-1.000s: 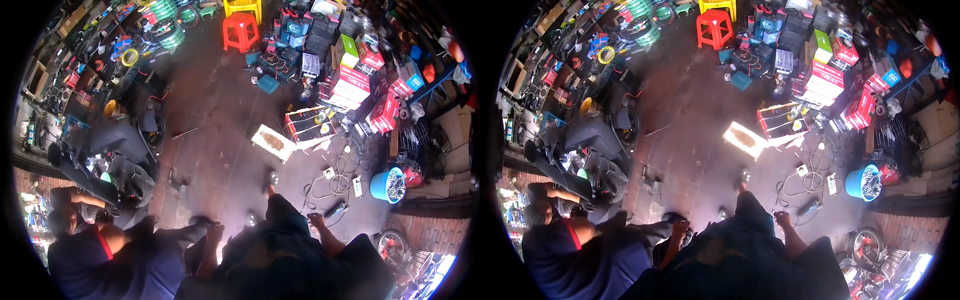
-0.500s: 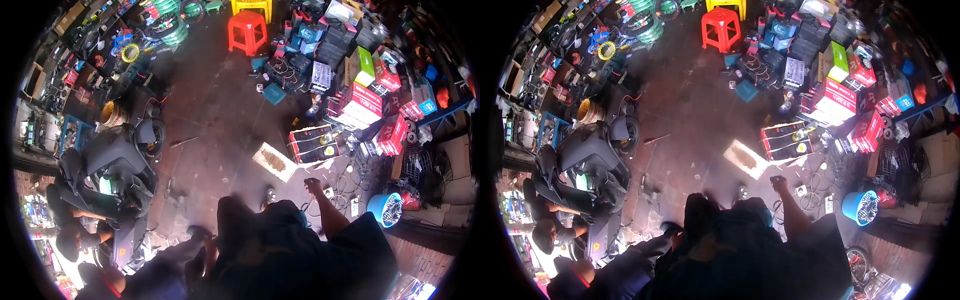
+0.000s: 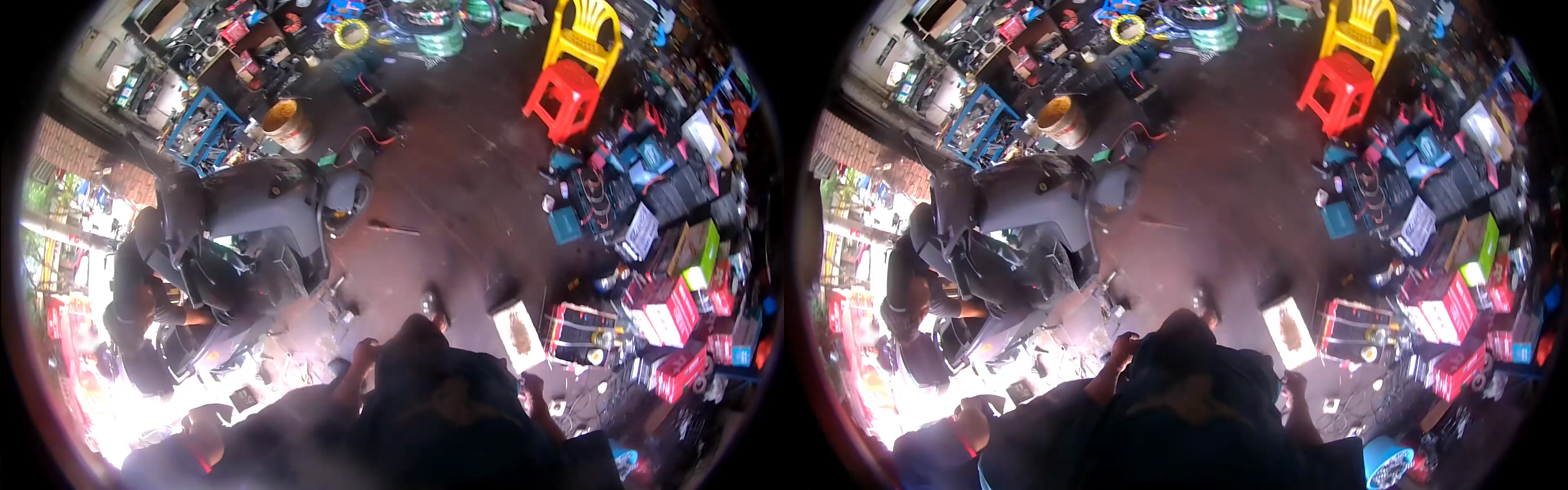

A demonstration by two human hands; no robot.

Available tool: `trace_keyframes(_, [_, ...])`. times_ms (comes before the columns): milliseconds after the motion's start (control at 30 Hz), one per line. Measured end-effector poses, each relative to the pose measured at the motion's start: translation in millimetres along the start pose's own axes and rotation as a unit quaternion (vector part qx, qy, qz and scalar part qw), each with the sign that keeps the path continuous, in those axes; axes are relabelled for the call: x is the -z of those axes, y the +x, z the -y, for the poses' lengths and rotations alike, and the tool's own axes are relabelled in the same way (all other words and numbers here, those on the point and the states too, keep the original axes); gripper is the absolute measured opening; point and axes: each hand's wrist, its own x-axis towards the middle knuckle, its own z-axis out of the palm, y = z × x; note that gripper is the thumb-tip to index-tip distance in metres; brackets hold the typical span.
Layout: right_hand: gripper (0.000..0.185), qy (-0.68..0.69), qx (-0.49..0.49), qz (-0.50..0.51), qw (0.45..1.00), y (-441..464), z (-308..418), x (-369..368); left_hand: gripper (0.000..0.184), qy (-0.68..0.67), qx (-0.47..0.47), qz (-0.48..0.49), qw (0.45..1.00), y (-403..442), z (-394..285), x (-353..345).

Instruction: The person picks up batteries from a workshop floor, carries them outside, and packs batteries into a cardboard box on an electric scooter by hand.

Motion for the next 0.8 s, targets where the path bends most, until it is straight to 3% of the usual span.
trace_keyframes(33, [0.011, 0.002, 0.008, 0.037, 0.999, 15, -4, -14, 0.035, 0.000, 0.003, -0.002, 1.000, 15, -32, 30])
trace_keyframes(100, [0.014, -0.063, -0.015, -0.024, 0.998, 12, 37, -38, 0.036, -0.007, 0.015, 0.010, 1.000, 39, -73, 61])
trace_keyframes(200, [0.019, -0.031, 0.057, -0.010, 0.998, -1, 98, -81, 0.041, 0.060, 0.016, -0.049, 0.997, 93, -96, 81])
trace_keyframes(267, [0.016, 0.023, 0.077, 0.087, 0.993, 24, 127, -94, 0.043, 0.061, -0.006, -0.035, 0.997, 121, -109, 90])
trace_keyframes(300, [0.019, 0.054, 0.055, 0.244, 0.967, 88, 130, -81, 0.044, 0.058, -0.019, -0.029, 0.998, 132, -117, 88])
trace_keyframes(333, [0.023, 0.074, 0.021, 0.392, 0.917, 152, 133, -69, 0.043, 0.054, -0.015, -0.012, 0.998, 144, -125, 88])
trace_keyframes(367, [0.019, 0.314, -0.132, 0.472, 0.813, 130, 162, -86, 0.042, 0.051, -0.011, 0.007, 0.999, 151, -134, 82])
trace_keyframes(400, [0.015, 0.154, -0.007, 0.293, 0.944, 94, 195, -108, 0.041, 0.049, -0.005, 0.030, 0.998, 153, -140, 77])
trace_keyframes(433, [0.022, -0.020, 0.120, 0.093, 0.988, 64, 225, -132, 0.041, 0.053, 0.012, 0.027, 0.998, 157, -133, 70])
trace_keyframes(467, [0.019, 0.100, 0.032, 0.259, 0.960, 108, 235, -116, 0.040, 0.054, 0.027, 0.025, 0.998, 165, -122, 51])
trace_keyframes(500, [0.016, -0.001, 0.119, 0.122, 0.985, 81, 258, -135, 0.040, 0.053, 0.039, 0.021, 0.998, 179, -126, 40])
trace_keyframes(567, [0.016, -0.043, 0.093, 0.146, 0.984, 110, 284, -141, 0.041, 0.044, 0.069, 0.048, 0.995, 181, -162, 54])
trace_keyframes(600, [0.012, 0.139, -0.095, 0.455, 0.874, 222, 269, -102, 0.043, 0.062, 0.059, 0.065, 0.994, 184, -164, 53])
trace_keyframes(633, [0.013, 0.033, 0.015, 0.315, 0.949, 202, 293, -114, 0.043, 0.072, 0.074, 0.056, 0.993, 190, -164, 51])
trace_keyframes(667, [0.014, -0.058, 0.065, 0.186, 0.979, 182, 319, -129, 0.043, 0.081, 0.088, 0.047, 0.992, 198, -161, 47])
trace_keyframes(733, [0.016, -0.106, 0.076, 0.142, 0.981, 175, 374, -136, 0.043, 0.075, 0.171, -0.009, 0.982, 224, -167, 27])
trace_keyframes(767, [0.017, -0.122, 0.072, 0.135, 0.981, 173, 401, -133, 0.043, -0.022, 0.243, 0.047, 0.969, 233, -176, 29])
trace_keyframes(800, [0.018, -0.126, 0.063, 0.144, 0.979, 173, 428, -130, 0.044, 0.002, 0.242, 0.020, 0.970, 235, -193, 23])
